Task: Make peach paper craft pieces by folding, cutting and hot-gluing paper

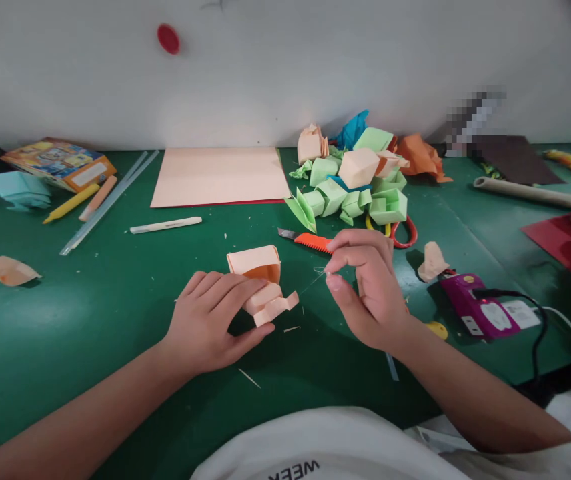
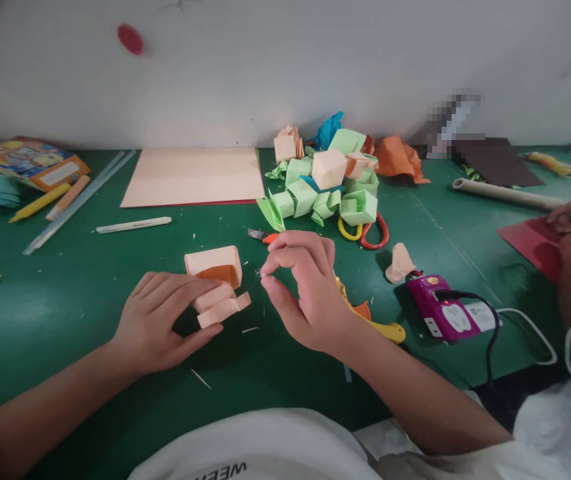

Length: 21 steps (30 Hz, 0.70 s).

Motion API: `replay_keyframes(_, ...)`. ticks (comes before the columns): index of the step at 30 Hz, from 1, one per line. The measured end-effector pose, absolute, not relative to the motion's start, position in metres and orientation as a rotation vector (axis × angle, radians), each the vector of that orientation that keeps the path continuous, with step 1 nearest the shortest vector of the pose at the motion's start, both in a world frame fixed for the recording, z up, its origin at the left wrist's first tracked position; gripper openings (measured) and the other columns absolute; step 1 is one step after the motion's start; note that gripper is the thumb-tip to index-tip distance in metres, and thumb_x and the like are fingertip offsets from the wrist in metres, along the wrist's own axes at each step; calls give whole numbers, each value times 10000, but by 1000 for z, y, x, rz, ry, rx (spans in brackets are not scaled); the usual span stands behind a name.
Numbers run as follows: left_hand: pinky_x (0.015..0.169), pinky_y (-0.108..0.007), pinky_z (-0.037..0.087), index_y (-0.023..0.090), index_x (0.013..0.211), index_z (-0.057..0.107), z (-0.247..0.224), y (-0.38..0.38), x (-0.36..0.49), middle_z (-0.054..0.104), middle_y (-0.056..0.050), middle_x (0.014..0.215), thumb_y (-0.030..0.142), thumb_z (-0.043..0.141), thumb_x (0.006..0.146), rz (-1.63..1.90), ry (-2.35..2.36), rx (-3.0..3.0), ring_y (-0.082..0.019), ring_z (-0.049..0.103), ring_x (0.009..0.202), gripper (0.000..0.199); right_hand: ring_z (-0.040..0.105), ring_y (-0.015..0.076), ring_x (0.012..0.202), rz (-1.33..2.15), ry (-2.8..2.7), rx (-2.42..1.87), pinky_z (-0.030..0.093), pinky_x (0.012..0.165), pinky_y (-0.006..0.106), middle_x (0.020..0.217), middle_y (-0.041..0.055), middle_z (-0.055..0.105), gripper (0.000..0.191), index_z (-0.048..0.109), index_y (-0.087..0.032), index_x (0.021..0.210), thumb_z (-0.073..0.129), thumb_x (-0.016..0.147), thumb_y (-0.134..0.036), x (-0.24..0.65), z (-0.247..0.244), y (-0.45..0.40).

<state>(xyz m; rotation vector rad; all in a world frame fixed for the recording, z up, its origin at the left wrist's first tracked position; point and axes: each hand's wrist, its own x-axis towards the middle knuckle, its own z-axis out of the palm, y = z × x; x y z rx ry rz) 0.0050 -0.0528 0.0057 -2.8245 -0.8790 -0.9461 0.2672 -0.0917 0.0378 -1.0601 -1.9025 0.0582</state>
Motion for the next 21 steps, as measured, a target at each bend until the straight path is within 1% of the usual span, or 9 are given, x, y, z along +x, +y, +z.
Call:
replay_keyframes(4, 764, -392, 458, 182, 1207, 618, 4, -52, 5, 727, -102, 1064, 453, 718, 900, -954, -841, -2779, -258, 664, 871, 422, 558, 247, 1107, 52, -1920, -1068, 402, 973, 453, 1122, 68, 566, 146, 539, -248, 1071, 548, 963, -150, 267, 37, -91)
replay_keyframes(8, 761, -393, 476, 168, 1185, 630, 1, -52, 2, 698, -114, 1063, 369, 731, 896, -953, -806, -2769, -255, 658, 876, 367, 573, 243, 1095, 4, -1955, -1066, 390, 961, 433, 1119, 61, 584, 142, 555, -249, 1080, 574, 966, -167, 268, 39, -90)
replay_keyframes(11, 761, -394, 486, 158, 1145, 638, -1, -51, 1, 686, -119, 1066, 312, 732, 894, -931, -789, -2772, -254, 651, 882, 308, 587, 231, 1057, -16, -1981, -1048, 389, 941, 420, 1097, 49, 591, 136, 559, -250, 1066, 592, 965, -165, 269, 39, -89)
replay_keyframes(14, 767, -396, 491, 160, 1132, 636, -2, -50, 1, 678, -117, 1072, 293, 721, 901, -926, -776, -2778, -254, 649, 894, 280, 593, 212, 1013, -13, -1998, -1031, 388, 919, 406, 1048, 31, 590, 134, 548, -252, 1021, 591, 964, -138, 270, 39, -89)
replay_keyframes(21, 763, -410, 472, 182, 1244, 605, -1, -54, 0, 670, -118, 1108, 262, 695, 911, -819, -726, -2707, -266, 645, 906, 355, 580, 219, 1028, 56, -2014, -1033, 384, 931, 415, 1065, 44, 577, 106, 508, -243, 997, 511, 986, -138, 271, 36, -90)
